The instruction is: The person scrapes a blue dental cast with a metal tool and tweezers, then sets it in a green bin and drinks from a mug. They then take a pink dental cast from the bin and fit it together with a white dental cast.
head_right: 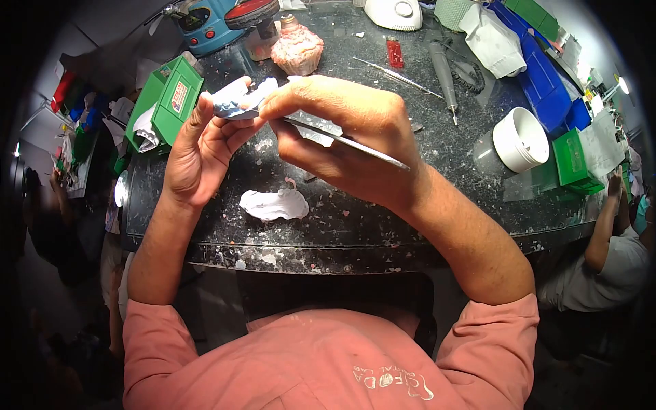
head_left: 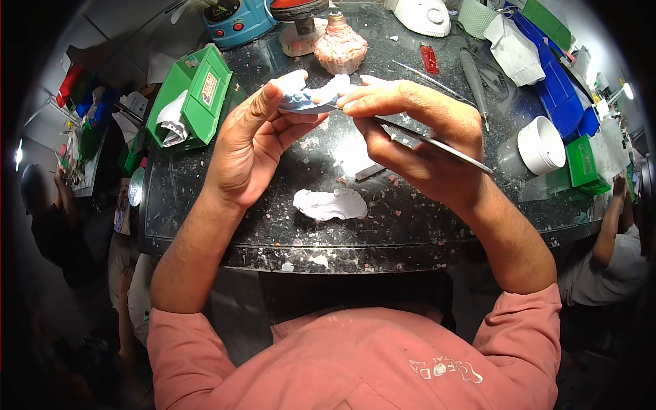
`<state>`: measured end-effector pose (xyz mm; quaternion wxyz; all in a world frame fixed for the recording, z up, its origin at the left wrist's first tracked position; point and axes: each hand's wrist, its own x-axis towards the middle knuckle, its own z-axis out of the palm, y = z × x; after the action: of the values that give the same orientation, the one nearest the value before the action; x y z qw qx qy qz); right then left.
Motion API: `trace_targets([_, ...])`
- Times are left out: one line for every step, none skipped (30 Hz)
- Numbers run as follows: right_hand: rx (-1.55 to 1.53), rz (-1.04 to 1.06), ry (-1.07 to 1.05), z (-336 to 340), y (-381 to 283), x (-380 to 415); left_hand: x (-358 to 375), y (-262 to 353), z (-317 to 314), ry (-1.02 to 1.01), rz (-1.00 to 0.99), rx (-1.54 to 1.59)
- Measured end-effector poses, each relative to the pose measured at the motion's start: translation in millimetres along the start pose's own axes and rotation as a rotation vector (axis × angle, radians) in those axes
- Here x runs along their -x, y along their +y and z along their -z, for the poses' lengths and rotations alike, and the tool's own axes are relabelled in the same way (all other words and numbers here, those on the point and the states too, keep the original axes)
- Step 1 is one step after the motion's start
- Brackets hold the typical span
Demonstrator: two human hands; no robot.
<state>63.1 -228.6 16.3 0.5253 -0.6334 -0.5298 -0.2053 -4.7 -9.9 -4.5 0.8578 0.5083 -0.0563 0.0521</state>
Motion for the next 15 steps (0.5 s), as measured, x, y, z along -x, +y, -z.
trace_targets([-0.001, -0.002, -0.003, -0.1, 0.3, -0.1, -0.4, 0.2, 0.8, 0.010, 0.007, -0.007])
trace_targets([-0.003, -0.004, -0.005, -0.2, 0.5, -0.1, -0.5, 0.2, 1.1, 0.020, 0.014, -0.013])
trace_targets([-0.003, -0.005, -0.004, -0.1, 0.4, -0.2, -0.2, 0.7, -0.2, 0.020, 0.015, -0.014])
trace_targets([0.009, 0.000, -0.008, 0.2, 0.2, -0.6, 0.2, 1.6, -2.4, 0.032, 0.015, -0.024])
trace_targets([0.020, 0.005, -0.012, 0.4, 0.1, -0.8, 0.5, 2.0, -3.6, 0.045, 0.016, -0.034])
trace_targets([0.020, 0.005, -0.011, 0.6, 0.2, -0.7, 0.3, 1.9, -3.2, 0.046, 0.016, -0.035])
trace_targets([0.020, 0.004, -0.018, 0.9, 0.4, -0.7, -0.2, 1.8, -2.4, 0.042, 0.014, -0.045])
trace_targets([0.020, 0.003, -0.024, 1.2, 0.5, -0.6, -0.5, 1.6, -1.9, 0.038, 0.011, -0.055])
trace_targets([0.020, 0.003, -0.024, 1.3, 0.4, -0.5, -0.2, 1.5, -1.7, 0.038, 0.012, -0.055])
trace_targets([0.011, -0.003, -0.023, 1.4, 0.3, -0.6, 0.2, 1.4, -1.6, 0.040, 0.012, -0.050])
trace_targets([0.003, -0.010, -0.022, 1.5, 0.0, -0.6, 0.6, 1.4, -1.7, 0.041, 0.013, -0.044])
trace_targets([0.004, -0.011, -0.021, 1.1, -0.5, -0.7, 0.8, 1.4, -2.8, 0.039, 0.014, -0.044])
trace_targets([-0.035, -0.018, 0.039, 0.6, -1.3, -1.2, 0.8, 1.6, -4.7, 0.055, 0.021, -0.056])
trace_targets([-0.076, -0.024, 0.097, 0.2, -2.3, -2.1, 0.9, 1.8, -5.3, 0.072, 0.025, -0.068])
trace_targets([-0.086, -0.133, 0.056, 3.0, -9.0, -2.1, 1.1, 2.1, -2.3, 0.075, 0.024, -0.067])
